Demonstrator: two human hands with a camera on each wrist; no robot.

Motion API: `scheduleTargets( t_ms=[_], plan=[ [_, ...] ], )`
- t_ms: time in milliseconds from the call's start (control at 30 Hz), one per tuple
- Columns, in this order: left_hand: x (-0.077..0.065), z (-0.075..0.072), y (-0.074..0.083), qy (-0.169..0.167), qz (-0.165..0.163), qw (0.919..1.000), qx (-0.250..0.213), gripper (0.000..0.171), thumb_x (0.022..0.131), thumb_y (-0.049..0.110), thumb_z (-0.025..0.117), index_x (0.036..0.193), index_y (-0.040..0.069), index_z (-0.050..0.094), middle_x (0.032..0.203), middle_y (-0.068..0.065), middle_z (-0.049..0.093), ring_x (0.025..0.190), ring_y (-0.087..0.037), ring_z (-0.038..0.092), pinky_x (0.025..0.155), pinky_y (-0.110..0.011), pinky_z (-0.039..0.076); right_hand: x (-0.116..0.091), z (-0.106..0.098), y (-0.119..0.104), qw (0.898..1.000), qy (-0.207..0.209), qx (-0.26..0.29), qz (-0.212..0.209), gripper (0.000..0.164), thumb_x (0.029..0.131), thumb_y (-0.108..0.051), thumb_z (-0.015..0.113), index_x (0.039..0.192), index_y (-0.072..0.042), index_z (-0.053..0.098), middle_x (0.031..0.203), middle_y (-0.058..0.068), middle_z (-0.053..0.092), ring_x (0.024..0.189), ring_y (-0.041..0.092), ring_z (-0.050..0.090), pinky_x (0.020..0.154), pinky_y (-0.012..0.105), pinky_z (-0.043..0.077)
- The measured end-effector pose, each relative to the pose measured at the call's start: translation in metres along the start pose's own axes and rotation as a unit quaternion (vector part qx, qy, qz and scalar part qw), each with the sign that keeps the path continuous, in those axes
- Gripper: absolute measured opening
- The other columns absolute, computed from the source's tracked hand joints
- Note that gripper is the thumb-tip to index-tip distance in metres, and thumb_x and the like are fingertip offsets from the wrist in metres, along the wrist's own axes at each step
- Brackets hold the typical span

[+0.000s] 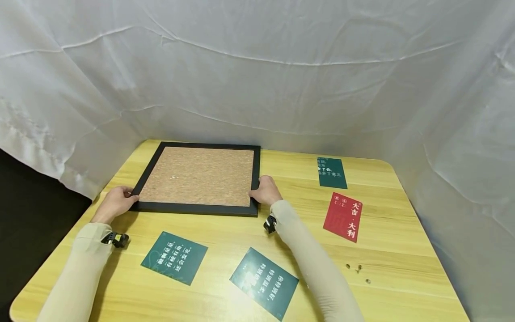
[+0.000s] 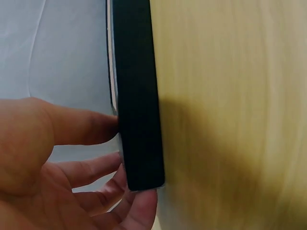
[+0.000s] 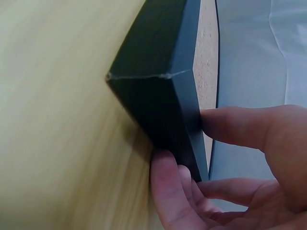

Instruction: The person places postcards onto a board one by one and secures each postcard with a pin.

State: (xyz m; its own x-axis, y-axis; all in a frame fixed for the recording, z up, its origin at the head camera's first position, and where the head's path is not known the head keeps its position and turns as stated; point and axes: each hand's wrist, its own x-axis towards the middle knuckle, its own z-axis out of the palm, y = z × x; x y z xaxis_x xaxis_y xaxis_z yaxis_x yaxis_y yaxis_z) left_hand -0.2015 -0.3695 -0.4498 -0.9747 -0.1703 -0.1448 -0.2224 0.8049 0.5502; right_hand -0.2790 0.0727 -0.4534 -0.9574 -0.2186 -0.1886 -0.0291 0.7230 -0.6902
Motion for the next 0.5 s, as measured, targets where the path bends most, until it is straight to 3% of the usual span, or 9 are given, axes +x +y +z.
scheduleTargets(
  t_ms=[300, 500],
  plan=[
    [-0.001, 0.007, 0.015, -0.022, 0.016, 0.9995, 0.013, 0.052, 0.101, 0.02, 0.06, 0.137, -0.018, 0.052, 0.13, -0.039, 0.057, 0.113, -0.048, 0.06, 0.096, -0.058, 0.051, -0.014, -0.015, 0.018, 1.0, -0.005, -0.001, 0.01, 0.021, 0.097, -0.021, 0.072, 0.109, -0.003, 0.072, 0.094, 0.01, 0.073, 0.072, 0.015, 0.055, 0.064, 0.026, 0.044],
    [0.0, 0.012, 0.024, -0.031, 0.018, 0.9992, 0.018, 0.052, 0.098, 0.022, 0.064, 0.133, -0.015, 0.057, 0.117, -0.031, 0.063, 0.097, -0.036, 0.059, 0.084, -0.046, 0.052, -0.021, -0.024, 0.029, 1.0, -0.003, -0.007, 0.024, 0.026, 0.098, -0.023, 0.071, 0.115, -0.002, 0.07, 0.1, 0.012, 0.072, 0.078, 0.018, 0.058, 0.069, 0.028, 0.046]
  ],
)
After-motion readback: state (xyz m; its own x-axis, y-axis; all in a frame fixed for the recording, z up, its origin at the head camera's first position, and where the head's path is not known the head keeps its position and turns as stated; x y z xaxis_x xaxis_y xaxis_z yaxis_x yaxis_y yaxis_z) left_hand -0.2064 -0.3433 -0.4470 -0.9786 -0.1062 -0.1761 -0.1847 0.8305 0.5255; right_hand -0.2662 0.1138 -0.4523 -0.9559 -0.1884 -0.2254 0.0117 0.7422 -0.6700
